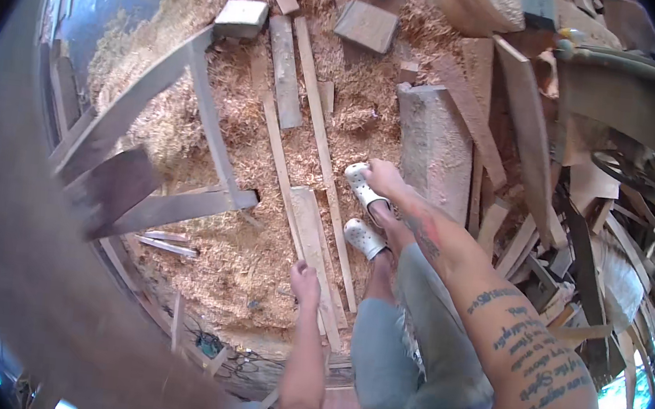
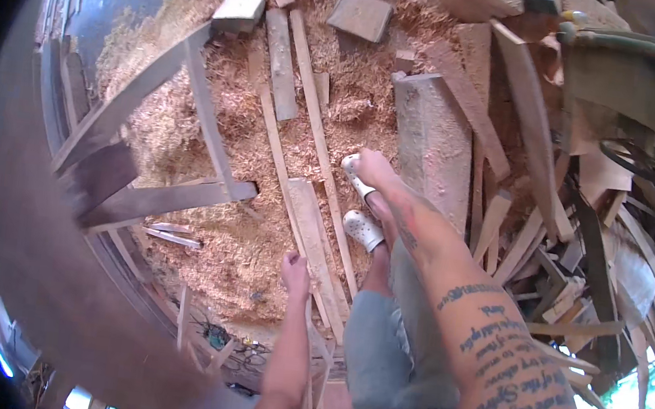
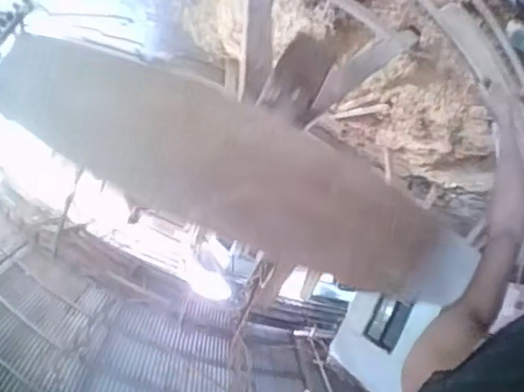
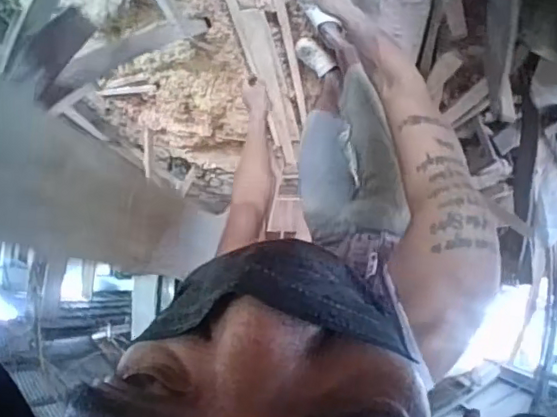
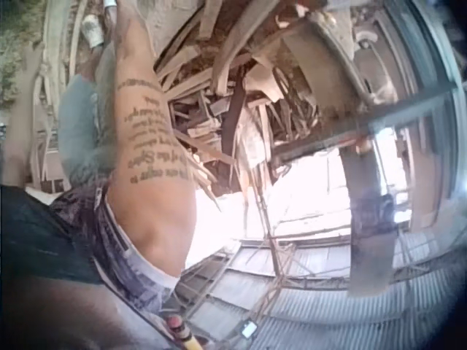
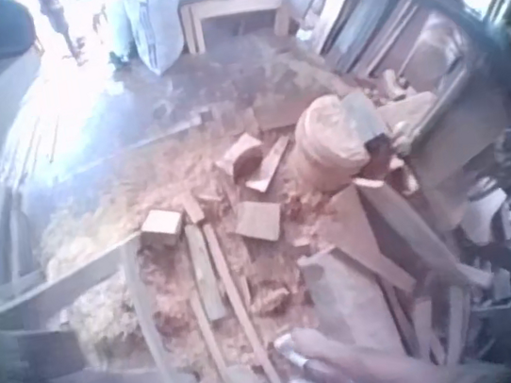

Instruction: The person builds a furniture frame by measuring wooden strips with a tape measure, marking them with a pencil, and hammering nails into the wood.

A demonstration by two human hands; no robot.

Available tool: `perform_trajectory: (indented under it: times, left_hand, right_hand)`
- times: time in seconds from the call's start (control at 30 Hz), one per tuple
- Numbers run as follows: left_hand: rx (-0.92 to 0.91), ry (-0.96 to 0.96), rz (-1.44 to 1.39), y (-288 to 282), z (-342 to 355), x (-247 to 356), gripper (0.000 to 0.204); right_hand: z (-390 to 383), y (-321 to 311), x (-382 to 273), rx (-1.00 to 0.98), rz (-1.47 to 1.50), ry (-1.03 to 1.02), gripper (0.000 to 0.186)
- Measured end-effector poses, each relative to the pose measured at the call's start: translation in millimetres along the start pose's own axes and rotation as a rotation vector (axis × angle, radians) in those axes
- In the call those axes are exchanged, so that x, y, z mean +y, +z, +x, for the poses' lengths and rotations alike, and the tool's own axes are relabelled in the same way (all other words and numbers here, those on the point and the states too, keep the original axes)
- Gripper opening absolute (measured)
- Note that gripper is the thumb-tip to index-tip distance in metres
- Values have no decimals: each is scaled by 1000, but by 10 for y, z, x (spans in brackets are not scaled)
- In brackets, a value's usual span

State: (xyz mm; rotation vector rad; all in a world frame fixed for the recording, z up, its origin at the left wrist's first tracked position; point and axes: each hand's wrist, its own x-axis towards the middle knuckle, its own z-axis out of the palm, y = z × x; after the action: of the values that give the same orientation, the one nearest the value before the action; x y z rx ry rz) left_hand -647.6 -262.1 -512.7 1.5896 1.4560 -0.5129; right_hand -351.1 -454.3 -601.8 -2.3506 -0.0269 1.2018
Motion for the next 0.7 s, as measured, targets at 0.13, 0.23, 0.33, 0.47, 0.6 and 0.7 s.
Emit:
perform_trajectory:
  times: [0.13, 0.23, 0.33, 0.47, 0.6, 0.7]
  left_hand:
    - [-70, 184, 389, 49, 1450, -58, 32]
    - [-118, 188, 467, 356, 2249, 396, 39]
    - [92, 378, 437, 647, 2921, 621, 57]
    - [21, 278, 503, 841, 3329, 804, 84]
    - [197, 161, 645, 955, 3379, 970, 76]
    - [185, 301, 738, 917, 3305, 1081, 65]
  right_hand:
    - [752, 559, -469, -196, 202, -57, 44]
    - [1249, 938, -291, -157, 251, 20, 54]
    - [1516, 1322, -320, -44, 237, 12, 63]
    - [1637, 1609, -562, 183, 117, 71, 72]
    - [1763, 1522, -622, 111, 26, 160, 64]
    - [1745, 1362, -524, 58, 92, 140, 65]
